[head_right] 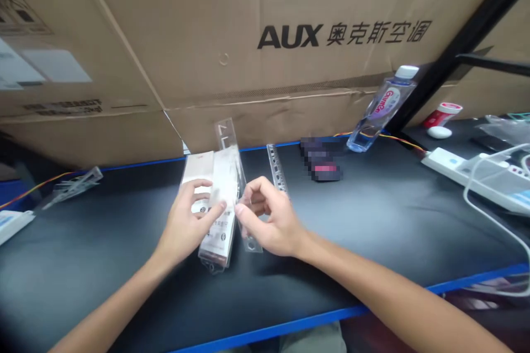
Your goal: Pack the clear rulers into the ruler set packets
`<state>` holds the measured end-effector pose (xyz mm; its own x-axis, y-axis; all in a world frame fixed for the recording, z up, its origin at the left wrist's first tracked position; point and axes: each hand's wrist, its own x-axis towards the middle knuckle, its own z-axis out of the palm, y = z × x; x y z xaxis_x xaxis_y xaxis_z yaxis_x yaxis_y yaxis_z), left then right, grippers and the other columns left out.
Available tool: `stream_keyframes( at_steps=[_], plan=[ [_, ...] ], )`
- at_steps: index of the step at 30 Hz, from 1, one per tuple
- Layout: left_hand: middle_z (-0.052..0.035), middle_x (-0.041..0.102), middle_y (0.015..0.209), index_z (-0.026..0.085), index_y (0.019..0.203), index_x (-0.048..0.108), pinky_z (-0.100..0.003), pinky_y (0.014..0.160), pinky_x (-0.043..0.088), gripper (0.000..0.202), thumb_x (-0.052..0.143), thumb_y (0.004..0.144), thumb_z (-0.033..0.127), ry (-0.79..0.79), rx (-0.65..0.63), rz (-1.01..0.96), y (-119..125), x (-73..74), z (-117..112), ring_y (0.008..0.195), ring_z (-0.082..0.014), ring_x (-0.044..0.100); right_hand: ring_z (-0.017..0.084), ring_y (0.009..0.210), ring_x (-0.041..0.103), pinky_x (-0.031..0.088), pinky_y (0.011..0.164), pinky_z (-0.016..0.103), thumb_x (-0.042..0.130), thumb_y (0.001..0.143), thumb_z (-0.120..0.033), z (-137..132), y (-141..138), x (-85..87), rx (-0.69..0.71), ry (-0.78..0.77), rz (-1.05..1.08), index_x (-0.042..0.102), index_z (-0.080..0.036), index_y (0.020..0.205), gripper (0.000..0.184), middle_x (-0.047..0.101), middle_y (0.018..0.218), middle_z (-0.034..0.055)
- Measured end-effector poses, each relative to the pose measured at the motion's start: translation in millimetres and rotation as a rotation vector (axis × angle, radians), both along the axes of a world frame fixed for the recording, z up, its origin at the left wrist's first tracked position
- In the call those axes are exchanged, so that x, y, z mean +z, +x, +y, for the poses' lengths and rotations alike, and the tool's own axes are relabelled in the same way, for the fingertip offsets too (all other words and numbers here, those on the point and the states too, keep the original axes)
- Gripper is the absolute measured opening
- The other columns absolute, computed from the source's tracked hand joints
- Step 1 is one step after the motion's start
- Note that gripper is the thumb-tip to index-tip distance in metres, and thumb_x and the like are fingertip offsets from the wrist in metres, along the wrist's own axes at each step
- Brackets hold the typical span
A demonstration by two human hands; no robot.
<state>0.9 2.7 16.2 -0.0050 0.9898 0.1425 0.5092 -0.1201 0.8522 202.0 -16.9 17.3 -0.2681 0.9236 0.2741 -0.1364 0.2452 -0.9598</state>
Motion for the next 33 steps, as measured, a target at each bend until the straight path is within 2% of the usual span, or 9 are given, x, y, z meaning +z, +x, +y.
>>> stream_keyframes(
  at_steps=[4, 6, 9, 14, 18, 21, 23, 30, 33],
  plan=[
    [-0.0101, 0.053, 0.130, 0.023, 0.120, 0.055, -0.038, 0.084, 0.056, 0.047, 0.071, 0.081, 0.041, 0.086, 0.038, 0.187, -1.7, -2.9, -1.0, 0.108, -0.0261, 0.062, 0.014, 0.058, 0.068, 0.050, 0.045, 0.024, 0.063, 0.097, -0.038, -10.8, -5.0, -2.4, 0.141, -0.052, -0.116, 0.046, -0.026, 0.101, 0.021, 0.070, 0.093, 0.0025],
    [-0.0096, 0.054, 0.125, 0.022, 0.119, 0.054, -0.041, 0.091, 0.054, 0.048, 0.073, 0.078, 0.039, 0.120, 0.044, 0.222, -3.3, -3.4, -0.2, 0.110, -0.0273, 0.060, 0.015, 0.060, 0.068, 0.048, 0.046, 0.023, 0.060, 0.098, -0.039, -13.8, -6.8, -2.5, 0.192, -0.043, -0.232, 0.046, -0.026, 0.102, 0.019, 0.070, 0.082, 0.0004],
    [-0.0087, 0.054, 0.121, 0.022, 0.115, 0.054, -0.043, 0.097, 0.051, 0.046, 0.074, 0.076, 0.035, 0.132, 0.059, 0.211, -6.4, -4.2, 4.2, 0.111, -0.0282, 0.060, 0.015, 0.055, 0.065, 0.046, 0.048, 0.024, 0.058, 0.098, -0.036, -13.1, -7.1, -2.7, 0.153, 0.036, -0.354, 0.046, -0.025, 0.102, 0.016, 0.064, 0.066, -0.0042],
    [-0.0073, 0.055, 0.121, 0.022, 0.110, 0.054, -0.040, 0.094, 0.052, 0.037, 0.070, 0.079, 0.034, 0.076, 0.104, 0.118, -10.6, -2.3, 11.7, 0.105, -0.0240, 0.062, 0.014, 0.054, 0.063, 0.046, 0.050, 0.025, 0.055, 0.100, -0.035, -2.8, -2.7, -3.6, 0.059, 0.055, -0.421, 0.048, -0.025, 0.103, 0.013, 0.066, 0.069, -0.0029],
    [-0.0074, 0.055, 0.122, 0.021, 0.110, 0.055, -0.038, 0.091, 0.052, 0.036, 0.070, 0.078, 0.031, 0.098, 0.127, 0.084, -13.4, -0.6, 13.4, 0.107, -0.0239, 0.062, 0.012, 0.053, 0.060, 0.045, 0.050, 0.026, 0.057, 0.098, -0.034, 3.2, -0.4, -2.5, -0.008, 0.113, -0.482, 0.051, -0.024, 0.102, 0.012, 0.073, 0.089, 0.0025],
    [-0.0073, 0.058, 0.123, 0.021, 0.108, 0.057, -0.037, 0.088, 0.053, 0.029, 0.067, 0.082, 0.030, 0.083, 0.090, -0.007, -15.1, -3.8, 15.0, 0.105, -0.0234, 0.064, 0.010, 0.053, 0.061, 0.048, 0.049, 0.025, 0.057, 0.099, -0.036, 4.4, -1.5, -2.6, 0.011, 0.007, -0.350, 0.047, -0.025, 0.100, 0.015, 0.072, 0.114, 0.0065],
    [-0.0067, 0.061, 0.123, 0.022, 0.109, 0.058, -0.036, 0.086, 0.053, 0.025, 0.064, 0.085, 0.029, 0.054, 0.055, -0.070, -15.2, -7.1, 15.5, 0.103, -0.0229, 0.065, 0.009, 0.053, 0.062, 0.051, 0.050, 0.026, 0.058, 0.099, -0.038, 3.9, -3.3, -4.1, 0.039, -0.062, -0.250, 0.045, -0.025, 0.099, 0.018, 0.070, 0.121, 0.0073],
    [-0.0086, 0.053, 0.122, 0.020, 0.111, 0.056, -0.034, 0.089, 0.053, 0.030, 0.065, 0.082, 0.023, 0.170, 0.064, -0.005, -8.3, -7.0, 7.4, 0.111, -0.0235, 0.060, 0.010, 0.047, 0.061, 0.052, 0.046, 0.024, 0.062, 0.096, -0.039, 0.2, -7.3, -10.7, -0.015, -0.147, -0.281, 0.052, -0.024, 0.099, 0.018, 0.071, 0.089, -0.0002],
    [-0.0075, 0.050, 0.122, 0.022, 0.112, 0.054, -0.034, 0.085, 0.055, 0.036, 0.068, 0.079, 0.023, 0.192, 0.097, -0.027, -6.3, -6.1, 4.4, 0.111, -0.0234, 0.059, 0.009, 0.046, 0.061, 0.051, 0.045, 0.024, 0.065, 0.094, -0.039, 0.5, -7.6, -9.1, -0.029, -0.188, -0.239, 0.054, -0.023, 0.097, 0.020, 0.071, 0.093, 0.0002]
  ],
)
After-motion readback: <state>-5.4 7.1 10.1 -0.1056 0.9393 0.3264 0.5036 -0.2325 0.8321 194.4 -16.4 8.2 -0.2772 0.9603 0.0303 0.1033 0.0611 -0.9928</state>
